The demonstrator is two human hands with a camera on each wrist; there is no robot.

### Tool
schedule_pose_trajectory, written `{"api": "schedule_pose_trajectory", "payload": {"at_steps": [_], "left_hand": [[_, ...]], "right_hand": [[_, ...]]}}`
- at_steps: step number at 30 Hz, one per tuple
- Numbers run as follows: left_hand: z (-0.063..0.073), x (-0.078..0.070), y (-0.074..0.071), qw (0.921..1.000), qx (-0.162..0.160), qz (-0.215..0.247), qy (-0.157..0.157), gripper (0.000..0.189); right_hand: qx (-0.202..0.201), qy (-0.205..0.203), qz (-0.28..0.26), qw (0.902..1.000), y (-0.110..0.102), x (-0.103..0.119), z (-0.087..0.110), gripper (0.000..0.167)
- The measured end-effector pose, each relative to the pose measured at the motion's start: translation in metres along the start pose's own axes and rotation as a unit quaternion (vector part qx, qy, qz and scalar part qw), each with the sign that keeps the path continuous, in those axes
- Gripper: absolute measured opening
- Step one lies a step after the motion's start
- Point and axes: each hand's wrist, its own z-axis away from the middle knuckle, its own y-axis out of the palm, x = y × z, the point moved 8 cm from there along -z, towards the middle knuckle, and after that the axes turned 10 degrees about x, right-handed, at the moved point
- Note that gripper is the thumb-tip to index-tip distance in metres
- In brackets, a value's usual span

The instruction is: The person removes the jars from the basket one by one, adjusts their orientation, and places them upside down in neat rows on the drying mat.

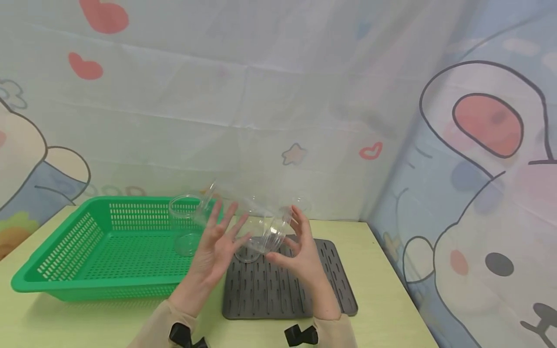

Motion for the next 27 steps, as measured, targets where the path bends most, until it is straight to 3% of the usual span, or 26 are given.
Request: {"api": "schedule_pose_trajectory", "payload": {"at_steps": [9, 14, 19, 27], "left_hand": [[-0.007, -0.002, 0.012, 0.9987, -0.023, -0.027, 0.036, 0.105], [-0.014, -0.002, 0.023, 0.9956, -0.016, -0.072, 0.058, 0.106], [-0.021, 0.001, 0.034, 0.9883, 0.003, -0.129, 0.081, 0.114], [-0.029, 0.012, 0.057, 0.9691, 0.032, -0.227, 0.090, 0.126]], "right_hand": [[-0.073, -0.070, -0.042, 0.9940, -0.039, 0.009, 0.016, 0.085], [-0.117, -0.007, -0.019, 0.9929, -0.064, -0.006, 0.024, 0.079], [-0.157, 0.060, 0.012, 0.9857, -0.084, -0.029, 0.033, 0.071], [-0.192, 0.136, 0.090, 0.9677, -0.109, -0.062, 0.052, 0.062]]}}
